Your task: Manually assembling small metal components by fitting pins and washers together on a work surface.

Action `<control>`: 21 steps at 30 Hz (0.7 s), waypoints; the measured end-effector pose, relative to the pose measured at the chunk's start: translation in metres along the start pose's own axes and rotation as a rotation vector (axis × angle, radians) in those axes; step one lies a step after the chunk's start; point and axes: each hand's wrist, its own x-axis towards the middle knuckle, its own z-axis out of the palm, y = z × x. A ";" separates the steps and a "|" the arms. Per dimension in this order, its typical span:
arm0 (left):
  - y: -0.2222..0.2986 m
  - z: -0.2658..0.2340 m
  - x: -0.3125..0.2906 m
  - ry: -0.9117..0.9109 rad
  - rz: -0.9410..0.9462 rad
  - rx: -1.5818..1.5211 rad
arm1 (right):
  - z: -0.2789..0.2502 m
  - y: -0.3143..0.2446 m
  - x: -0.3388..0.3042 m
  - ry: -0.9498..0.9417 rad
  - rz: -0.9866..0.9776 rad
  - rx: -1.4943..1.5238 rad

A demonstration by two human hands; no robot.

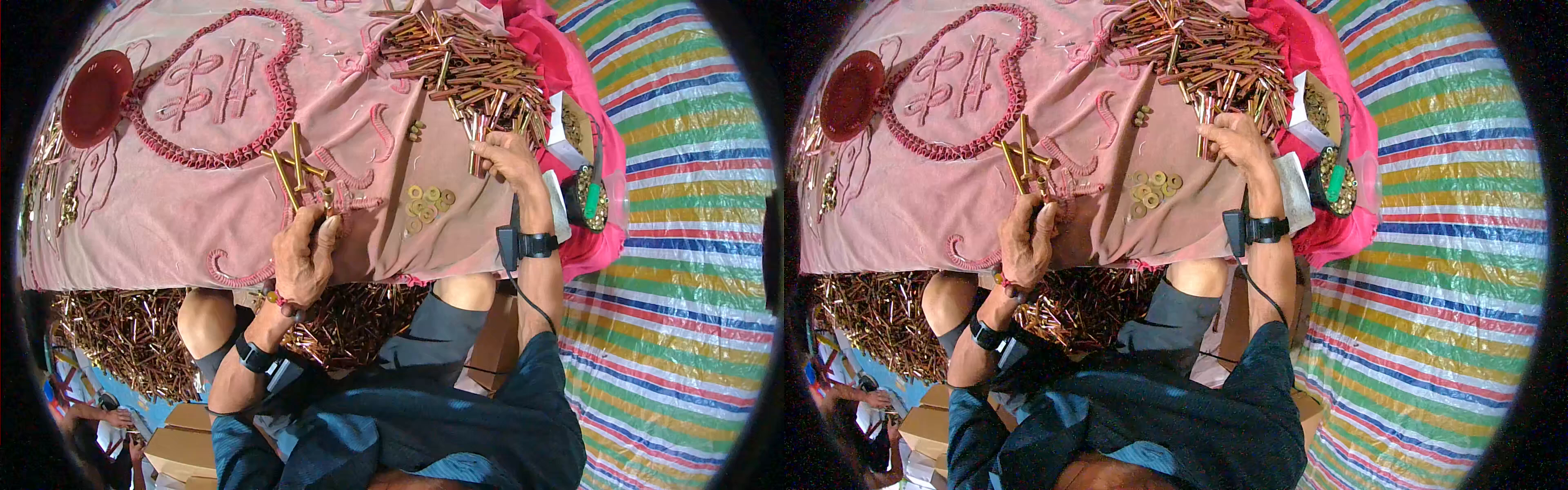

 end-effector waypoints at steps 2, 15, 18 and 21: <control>0.001 0.001 0.000 0.001 0.009 0.008 | 0.001 0.003 -0.004 -0.055 0.003 0.040; 0.005 -0.002 0.003 -0.022 0.000 0.020 | 0.031 0.002 -0.016 -0.013 -0.057 -0.129; 0.002 -0.002 0.002 -0.020 -0.007 0.019 | 0.032 0.003 -0.018 -0.012 -0.068 -0.142; 0.004 0.002 0.002 -0.053 -0.036 0.001 | 0.039 -0.001 -0.026 0.101 -0.066 -0.342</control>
